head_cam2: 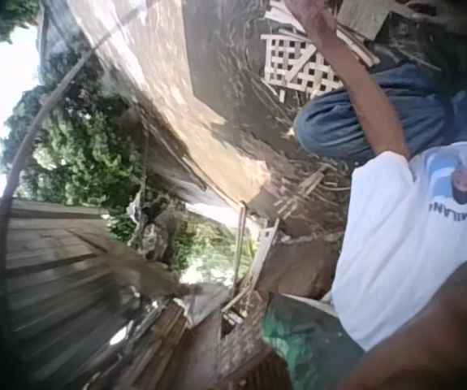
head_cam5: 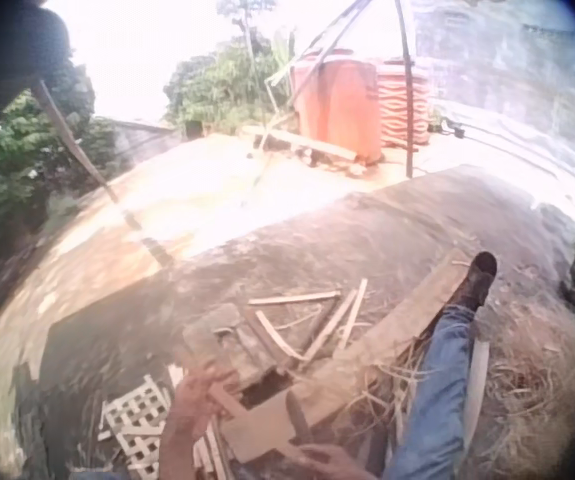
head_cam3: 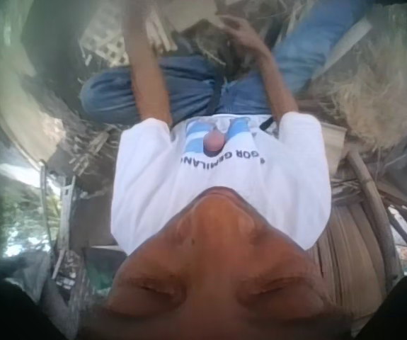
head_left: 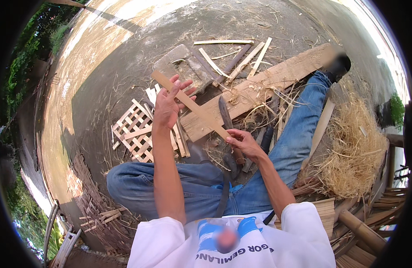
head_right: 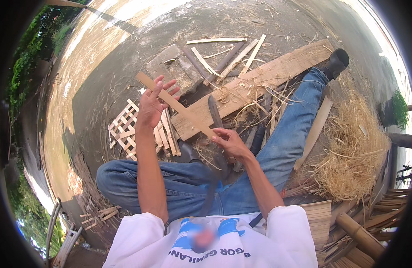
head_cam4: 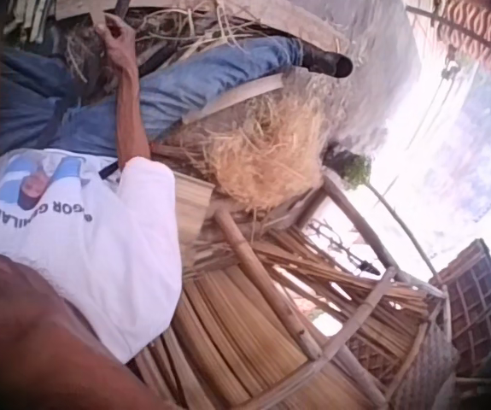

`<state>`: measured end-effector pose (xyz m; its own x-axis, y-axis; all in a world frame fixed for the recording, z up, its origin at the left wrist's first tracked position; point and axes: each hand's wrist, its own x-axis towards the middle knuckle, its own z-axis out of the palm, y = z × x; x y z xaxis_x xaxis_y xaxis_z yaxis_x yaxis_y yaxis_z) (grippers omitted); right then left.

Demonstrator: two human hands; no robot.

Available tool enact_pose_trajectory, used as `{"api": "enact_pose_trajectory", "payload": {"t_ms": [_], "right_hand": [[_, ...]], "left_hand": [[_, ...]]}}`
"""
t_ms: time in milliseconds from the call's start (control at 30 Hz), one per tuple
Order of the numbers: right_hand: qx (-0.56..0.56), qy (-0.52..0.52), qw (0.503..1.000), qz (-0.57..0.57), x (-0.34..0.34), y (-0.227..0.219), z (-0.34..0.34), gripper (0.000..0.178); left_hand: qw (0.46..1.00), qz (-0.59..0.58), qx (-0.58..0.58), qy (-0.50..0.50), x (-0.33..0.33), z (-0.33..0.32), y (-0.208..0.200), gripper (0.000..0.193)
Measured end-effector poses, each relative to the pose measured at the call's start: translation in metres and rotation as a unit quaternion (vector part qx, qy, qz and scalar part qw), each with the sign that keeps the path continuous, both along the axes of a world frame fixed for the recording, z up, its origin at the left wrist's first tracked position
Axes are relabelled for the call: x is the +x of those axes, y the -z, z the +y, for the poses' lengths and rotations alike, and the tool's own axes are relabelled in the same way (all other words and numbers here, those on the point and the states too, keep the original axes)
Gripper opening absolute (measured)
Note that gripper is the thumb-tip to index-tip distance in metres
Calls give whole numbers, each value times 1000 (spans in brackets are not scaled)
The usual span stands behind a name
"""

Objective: The person sits on the ground and uses a curved knife to shave thin strips from small wooden pieces. They repeatedly hold the wood, draw the blade along its length to remove shavings, and place the finished pieces aside.

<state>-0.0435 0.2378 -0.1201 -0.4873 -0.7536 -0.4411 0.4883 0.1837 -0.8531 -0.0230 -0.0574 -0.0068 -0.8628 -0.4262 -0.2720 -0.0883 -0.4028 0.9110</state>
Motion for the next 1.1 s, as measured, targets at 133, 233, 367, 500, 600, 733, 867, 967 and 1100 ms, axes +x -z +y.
{"api": "enact_pose_trajectory", "payload": {"t_ms": [133, 233, 367, 500, 600, 733, 867, 967, 1100], "right_hand": [[114, 137, 956, 231, 5, 40, -8, 71], [377, 0, 849, 371, 32, 45, -16, 86], [345, -23, 878, 332, 40, 81, -5, 92], [270, 113, 901, 320, 31, 83, -3, 51], [233, 206, 930, 194, 39, 73, -15, 48], [206, 183, 952, 133, 43, 43, -26, 51], [109, 102, 967, 208, 51, -14, -42, 51], [117, 126, 946, 274, 55, -7, -49, 47], [202, 132, 939, 245, 41, 37, -41, 44]], "left_hand": [[993, 31, -87, -70, 10, 2, -23, 37], [972, 52, -129, -192, 16, -1, -11, 34], [954, 67, -111, -270, 7, 10, 7, 30], [947, 86, -118, -286, 0, 31, 22, 29], [947, 88, -130, -281, -4, 50, 38, 33], [951, 13, -155, -267, -3, 75, 46, 36], [945, -8, -213, -248, 1, 86, 39, 36], [940, -30, -239, -240, 3, 91, 32, 37], [942, -15, -231, -242, 4, 79, 39, 37]]}}
